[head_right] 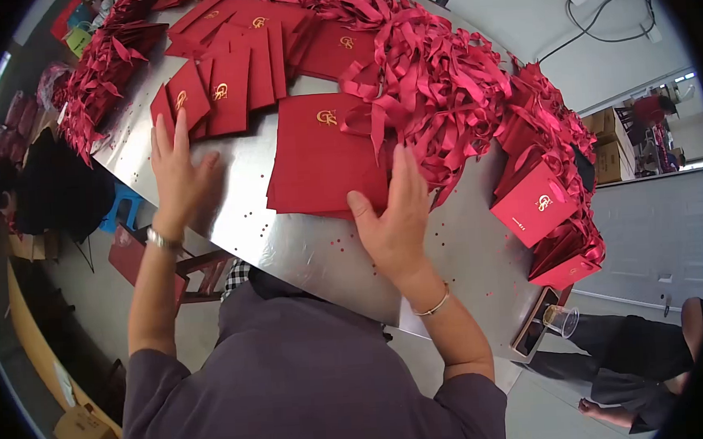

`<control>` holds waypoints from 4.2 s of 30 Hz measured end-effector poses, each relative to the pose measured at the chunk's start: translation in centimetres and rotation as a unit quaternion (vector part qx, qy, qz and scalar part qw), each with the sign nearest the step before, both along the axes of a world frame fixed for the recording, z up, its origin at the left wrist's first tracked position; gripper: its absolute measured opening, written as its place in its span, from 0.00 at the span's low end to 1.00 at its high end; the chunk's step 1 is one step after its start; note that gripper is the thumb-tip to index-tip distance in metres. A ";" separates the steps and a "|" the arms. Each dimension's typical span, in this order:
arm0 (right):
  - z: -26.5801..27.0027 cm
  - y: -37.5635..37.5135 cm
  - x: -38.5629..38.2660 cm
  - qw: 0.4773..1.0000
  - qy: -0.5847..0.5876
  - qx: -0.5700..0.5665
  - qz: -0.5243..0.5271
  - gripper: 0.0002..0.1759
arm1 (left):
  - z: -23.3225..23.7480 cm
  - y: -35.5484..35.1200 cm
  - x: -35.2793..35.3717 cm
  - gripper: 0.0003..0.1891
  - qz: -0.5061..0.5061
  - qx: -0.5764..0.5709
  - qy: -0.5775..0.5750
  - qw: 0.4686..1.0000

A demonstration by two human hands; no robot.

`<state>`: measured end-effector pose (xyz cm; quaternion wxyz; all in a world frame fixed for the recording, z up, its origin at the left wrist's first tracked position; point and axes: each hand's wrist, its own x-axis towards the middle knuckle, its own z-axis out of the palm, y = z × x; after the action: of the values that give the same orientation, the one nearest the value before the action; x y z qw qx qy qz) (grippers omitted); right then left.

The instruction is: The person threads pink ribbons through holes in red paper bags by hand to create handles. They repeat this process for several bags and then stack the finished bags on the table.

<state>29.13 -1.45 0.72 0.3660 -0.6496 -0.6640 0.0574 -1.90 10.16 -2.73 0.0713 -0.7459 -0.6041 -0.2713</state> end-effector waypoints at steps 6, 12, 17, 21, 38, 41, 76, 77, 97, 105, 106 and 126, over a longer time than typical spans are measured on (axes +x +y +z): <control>3.2 10.0 2.3 0.995 -0.043 0.033 0.082 0.26 | -2.8 4.9 -0.6 0.38 0.030 -0.053 0.060 0.996; 1.9 18.4 5.6 0.931 -0.225 -0.266 0.108 0.12 | -1.7 7.4 5.2 0.30 0.040 0.033 -0.028 0.998; 4.8 17.5 7.8 0.848 -0.480 -0.218 -0.047 0.08 | -1.3 7.8 6.2 0.30 0.011 0.018 -0.038 0.999; 4.2 20.3 2.5 0.916 -0.381 -0.032 0.119 0.10 | -1.3 7.2 6.1 0.31 -0.058 0.028 -0.095 0.993; 1.3 26.9 1.5 0.814 -0.433 -0.167 0.349 0.18 | 1.5 -4.2 9.1 0.39 -0.270 -0.199 -0.253 0.908; 0.5 26.5 2.8 0.802 -0.489 -0.111 0.324 0.12 | 1.2 -4.2 8.0 0.40 -0.231 -0.121 -0.221 0.940; 0.0 -0.5 -1.4 0.979 0.120 -0.162 -0.013 0.44 | 3.7 -1.3 12.1 0.29 -0.175 -0.454 -0.581 0.653; 0.1 -0.5 -1.7 0.978 0.137 -0.157 -0.006 0.44 | 3.6 -1.3 12.3 0.29 -0.177 -0.451 -0.582 0.653; -4.2 -5.1 -3.6 0.998 0.063 0.010 0.028 0.30 | -1.8 -7.9 7.4 0.43 -0.199 -0.151 -0.211 0.945; -4.1 -4.5 -2.8 1.000 -0.012 0.020 0.010 0.30 | 3.2 -7.3 10.2 0.33 -0.259 0.010 -0.028 0.965; -4.1 -4.5 -2.5 1.000 -0.013 0.019 0.008 0.30 | 3.9 -6.5 10.9 0.31 -0.283 0.004 0.008 0.959; -0.5 -5.6 8.4 0.996 0.023 0.024 -0.077 0.02 | 5.3 -3.5 13.6 0.18 -0.337 -0.178 -0.054 0.923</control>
<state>37.51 -7.09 0.23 0.4005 -0.6881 -0.6045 0.0279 11.68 6.70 2.53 -0.1910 -0.8900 -0.3586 -0.2069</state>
